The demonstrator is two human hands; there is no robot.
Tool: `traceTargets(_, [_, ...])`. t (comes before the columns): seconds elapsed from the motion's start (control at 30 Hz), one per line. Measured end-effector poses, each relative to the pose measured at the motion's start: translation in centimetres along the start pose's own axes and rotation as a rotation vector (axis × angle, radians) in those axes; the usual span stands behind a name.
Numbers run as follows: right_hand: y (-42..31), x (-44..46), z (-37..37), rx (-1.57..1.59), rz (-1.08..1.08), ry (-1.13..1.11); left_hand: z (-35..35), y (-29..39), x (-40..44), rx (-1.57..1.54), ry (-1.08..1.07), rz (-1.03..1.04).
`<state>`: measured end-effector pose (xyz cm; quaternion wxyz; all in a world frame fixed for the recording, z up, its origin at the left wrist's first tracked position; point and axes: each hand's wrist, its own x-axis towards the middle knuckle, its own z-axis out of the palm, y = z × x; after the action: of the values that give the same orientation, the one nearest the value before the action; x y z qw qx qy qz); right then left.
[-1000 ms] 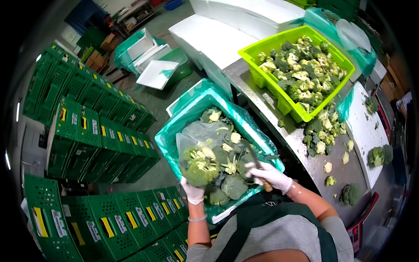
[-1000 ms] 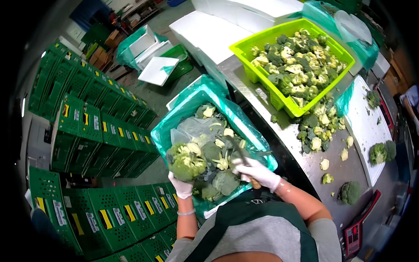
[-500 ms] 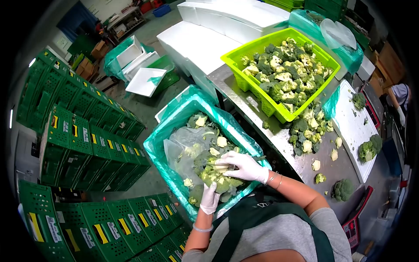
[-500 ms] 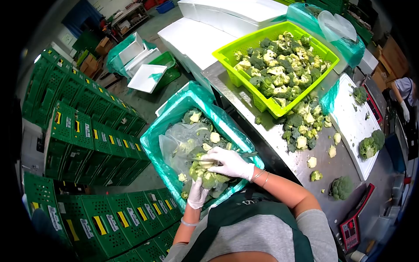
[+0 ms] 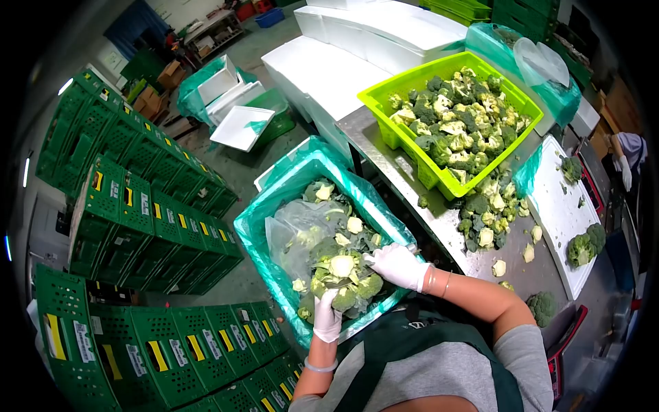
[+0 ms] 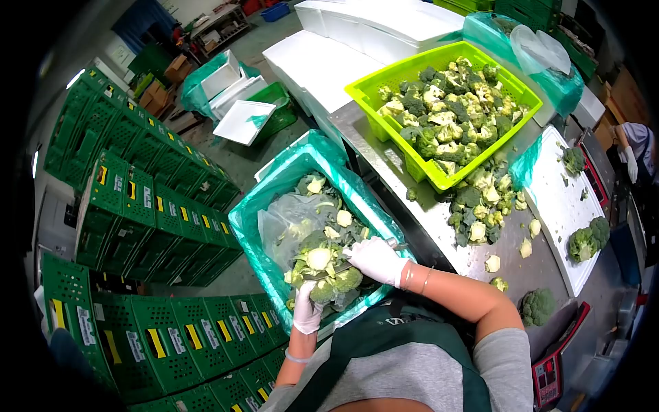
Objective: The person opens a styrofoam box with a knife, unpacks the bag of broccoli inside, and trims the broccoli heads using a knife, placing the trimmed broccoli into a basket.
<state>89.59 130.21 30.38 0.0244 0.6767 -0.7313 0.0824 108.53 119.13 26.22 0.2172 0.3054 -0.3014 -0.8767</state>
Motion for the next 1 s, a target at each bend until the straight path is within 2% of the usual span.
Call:
traceTargets(0.17, [0.8, 2.0, 2.5, 0.088, -0.048, 0.085, 0.5, 1.5, -2.3, 0.061, 0.099, -0.009])
traceTargets(0.23, [0.4, 2.7, 3.8, 0.132, -0.063, 0.085, 0.2, 1.7, -2.6, 0.155, 0.176, 0.044])
traceTargets(0.3, [0.2, 3.4, 4.8, 0.172, -0.078, 0.082, -0.4, 1.2, -2.3, 0.223, 0.255, 0.246])
traceTargets(0.47, [-0.9, 4.7, 5.4, 0.141, -0.033, 0.090, -0.8, 2.0, -2.8, 0.163, 0.293, 0.224])
traceTargets(0.53, [-0.2, 5.4, 6.4, 0.160, -0.024, 0.025, 0.3, 2.2, -3.2, 0.264, 0.415, 0.331])
traceTargets(0.57, [1.7, 5.4, 6.9, 0.178, 0.235, -0.057, 0.4, 2.3, -3.3, 0.319, 0.478, 0.380])
traceTargets(0.6, [5.0, 4.7, 6.6, 0.095, 0.440, -0.276, -0.9, 2.3, -4.0, 0.805, 0.527, 0.615])
traceTargets(0.63, [7.0, 3.9, 5.7, 0.006, 0.428, -0.286, 0.5, 4.0, -5.2, 0.948, 0.474, 0.777])
traceTargets(0.7, [7.0, 3.7, 1.8, 0.043, 0.351, -0.208, -2.0, 5.2, -4.5, 0.777, 0.490, 0.732])
traceTargets(0.73, [5.8, 3.8, -0.8, 0.118, 0.268, -0.203, -0.9, 6.8, -4.7, 0.459, 0.422, 0.583])
traceTargets(0.77, [4.9, 4.5, -3.2, 0.186, 0.183, -0.180, -2.1, 7.3, -4.0, 0.389, 0.336, 0.541])
traceTargets(0.83, [2.4, 5.0, -5.1, 0.335, 0.039, -0.219, -3.1, 7.5, -3.1, 0.383, 0.269, 0.495])
traceTargets(0.9, [0.6, 5.5, -5.5, 0.218, -0.100, -0.165, -2.1, 7.6, -3.0, 0.449, 0.281, 0.486])
traceTargets(1.0, [-0.7, 6.4, -5.1, 0.121, -0.128, -0.112, -3.3, 7.0, -2.0, 0.464, 0.207, 0.427])
